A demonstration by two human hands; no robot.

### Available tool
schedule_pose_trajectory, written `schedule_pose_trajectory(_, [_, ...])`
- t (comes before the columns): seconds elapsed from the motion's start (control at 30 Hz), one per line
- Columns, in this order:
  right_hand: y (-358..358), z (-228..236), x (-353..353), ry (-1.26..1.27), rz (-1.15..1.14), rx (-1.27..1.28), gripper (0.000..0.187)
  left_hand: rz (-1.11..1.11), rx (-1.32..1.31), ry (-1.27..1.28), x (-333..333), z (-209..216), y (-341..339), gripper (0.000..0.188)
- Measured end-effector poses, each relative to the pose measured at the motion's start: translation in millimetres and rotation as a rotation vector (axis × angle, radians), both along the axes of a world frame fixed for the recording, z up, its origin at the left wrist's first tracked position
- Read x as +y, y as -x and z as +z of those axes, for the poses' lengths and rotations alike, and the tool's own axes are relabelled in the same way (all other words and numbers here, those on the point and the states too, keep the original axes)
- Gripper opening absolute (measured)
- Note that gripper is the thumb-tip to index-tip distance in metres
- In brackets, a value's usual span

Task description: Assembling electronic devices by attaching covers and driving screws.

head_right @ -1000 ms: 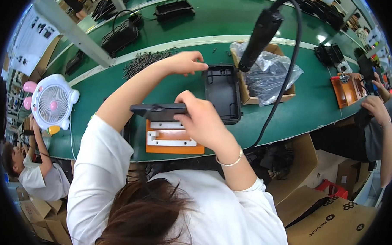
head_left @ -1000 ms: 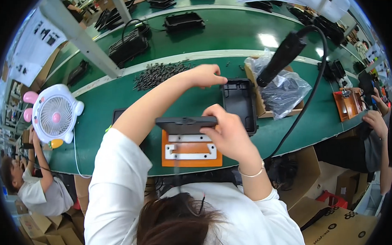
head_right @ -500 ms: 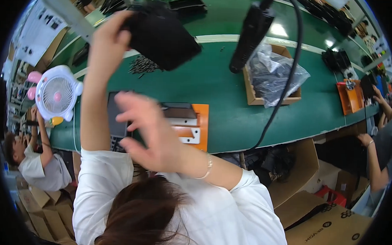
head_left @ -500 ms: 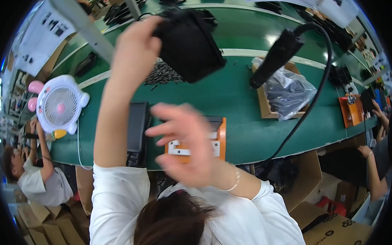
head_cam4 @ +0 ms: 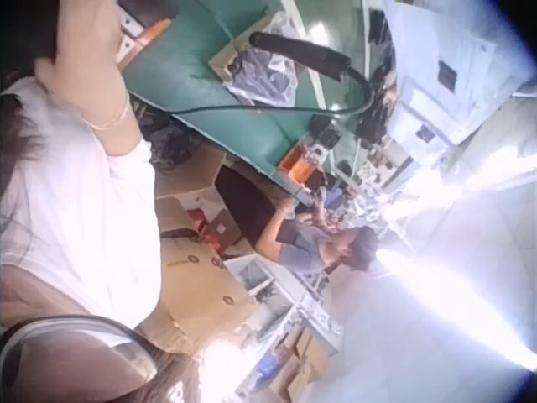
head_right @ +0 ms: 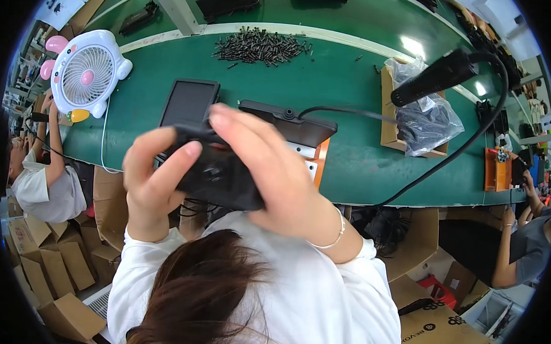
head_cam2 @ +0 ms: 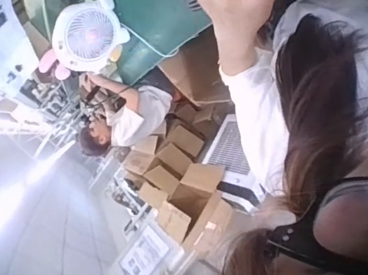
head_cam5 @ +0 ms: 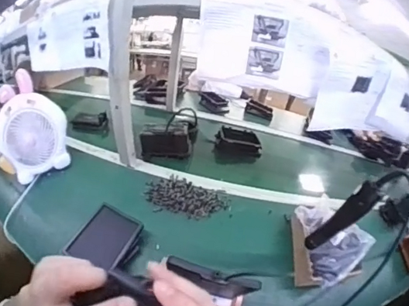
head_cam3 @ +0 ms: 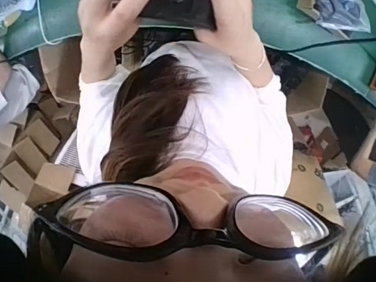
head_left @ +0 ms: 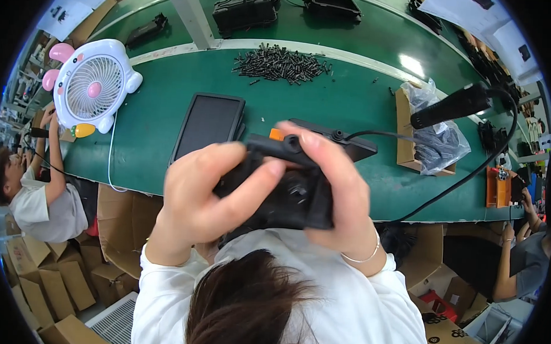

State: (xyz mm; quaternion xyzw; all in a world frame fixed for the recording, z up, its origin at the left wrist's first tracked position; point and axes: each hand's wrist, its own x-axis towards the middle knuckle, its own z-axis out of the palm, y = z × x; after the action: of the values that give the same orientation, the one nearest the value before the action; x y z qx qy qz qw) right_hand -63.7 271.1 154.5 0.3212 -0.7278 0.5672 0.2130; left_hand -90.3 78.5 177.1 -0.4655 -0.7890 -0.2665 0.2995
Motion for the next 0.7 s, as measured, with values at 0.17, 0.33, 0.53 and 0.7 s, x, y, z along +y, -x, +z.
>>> schedule_pose_trajectory(0.17, [-38,-32,36,-0.035,-0.423,-0.043,0.064,-0.314,-0.518,-0.327,-5,-18,10,0.065])
schedule_pose_trajectory(0.33, [-47,-16,46,-0.289,-0.458,0.036,0.054,-0.266,-0.611,-0.361,31,-36,40,0.043])
schedule_pose_trajectory(0.53, [-22,5,38,-0.566,-0.7,0.009,0.058,-0.307,-1.157,-0.554,51,-68,41,0.024])
schedule_pose_trajectory(0.7, [-18,6,41,-0.571,-0.573,-0.083,0.059,-0.274,-1.032,-0.503,39,-68,27,0.025])
